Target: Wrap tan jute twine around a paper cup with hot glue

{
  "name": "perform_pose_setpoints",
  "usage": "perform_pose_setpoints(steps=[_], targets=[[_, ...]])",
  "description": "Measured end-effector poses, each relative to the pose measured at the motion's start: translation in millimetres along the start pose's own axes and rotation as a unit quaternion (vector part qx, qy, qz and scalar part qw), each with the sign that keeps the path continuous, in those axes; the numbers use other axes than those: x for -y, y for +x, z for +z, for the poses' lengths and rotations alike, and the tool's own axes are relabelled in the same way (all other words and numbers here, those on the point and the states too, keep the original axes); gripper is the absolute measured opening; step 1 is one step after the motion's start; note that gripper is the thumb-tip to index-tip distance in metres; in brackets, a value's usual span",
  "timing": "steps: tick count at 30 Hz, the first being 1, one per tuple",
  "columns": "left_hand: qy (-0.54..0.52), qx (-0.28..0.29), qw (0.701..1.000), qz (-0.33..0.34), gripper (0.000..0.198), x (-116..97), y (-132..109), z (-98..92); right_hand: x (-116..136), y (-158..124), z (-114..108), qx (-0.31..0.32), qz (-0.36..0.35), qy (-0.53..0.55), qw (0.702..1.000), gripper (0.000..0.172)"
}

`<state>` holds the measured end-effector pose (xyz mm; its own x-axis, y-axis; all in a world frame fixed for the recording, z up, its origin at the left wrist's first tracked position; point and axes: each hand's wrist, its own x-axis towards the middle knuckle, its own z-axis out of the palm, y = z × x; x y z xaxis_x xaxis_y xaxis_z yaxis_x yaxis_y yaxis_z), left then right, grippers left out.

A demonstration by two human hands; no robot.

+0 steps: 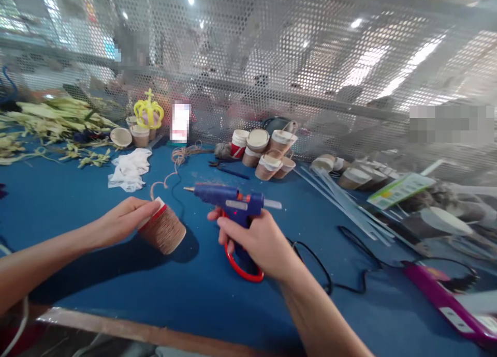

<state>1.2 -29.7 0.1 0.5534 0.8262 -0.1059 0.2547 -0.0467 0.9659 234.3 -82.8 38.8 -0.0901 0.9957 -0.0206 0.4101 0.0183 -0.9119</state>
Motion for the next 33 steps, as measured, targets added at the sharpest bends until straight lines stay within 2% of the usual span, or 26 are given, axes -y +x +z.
perform_pose_setpoints(steps=[2, 4, 9, 17, 23, 30, 33], targets=[[0.000, -0.020, 1.000, 0.006, 0.048, 1, 2, -2.0, -1, -7, 10, -0.007, 0.010, -0.050, 0.999, 0.023], [-0.003, -0.011, 1.000, 0.017, 0.048, 0, 3, -3.8, -3, -11, 18, -0.021, 0.015, -0.098, 0.995, 0.022], [0.025, 0.015, 0.999, 0.024, 0.045, -7, 0, -4.7, -3, -17, 29, -0.035, -0.087, -0.141, 0.986, 0.018], [0.054, 0.034, 0.997, 0.035, 0.046, -10, -2, -4.7, -10, -21, 32, -0.015, -0.139, -0.230, 0.963, 0.010], [0.010, 0.050, 0.998, 0.029, 0.046, -9, -2, -1.3, -20, -24, 34, -0.031, -0.182, -0.238, 0.954, 0.008], [0.006, 0.044, 0.999, 0.031, 0.044, -7, 0, -1.8, -13, -22, 34, -0.041, -0.191, -0.264, 0.944, 0.008], [-0.021, 0.063, 0.997, 0.029, 0.045, -6, 0, -1.1, -12, -23, 34, -0.020, -0.187, -0.271, 0.944, 0.007]])
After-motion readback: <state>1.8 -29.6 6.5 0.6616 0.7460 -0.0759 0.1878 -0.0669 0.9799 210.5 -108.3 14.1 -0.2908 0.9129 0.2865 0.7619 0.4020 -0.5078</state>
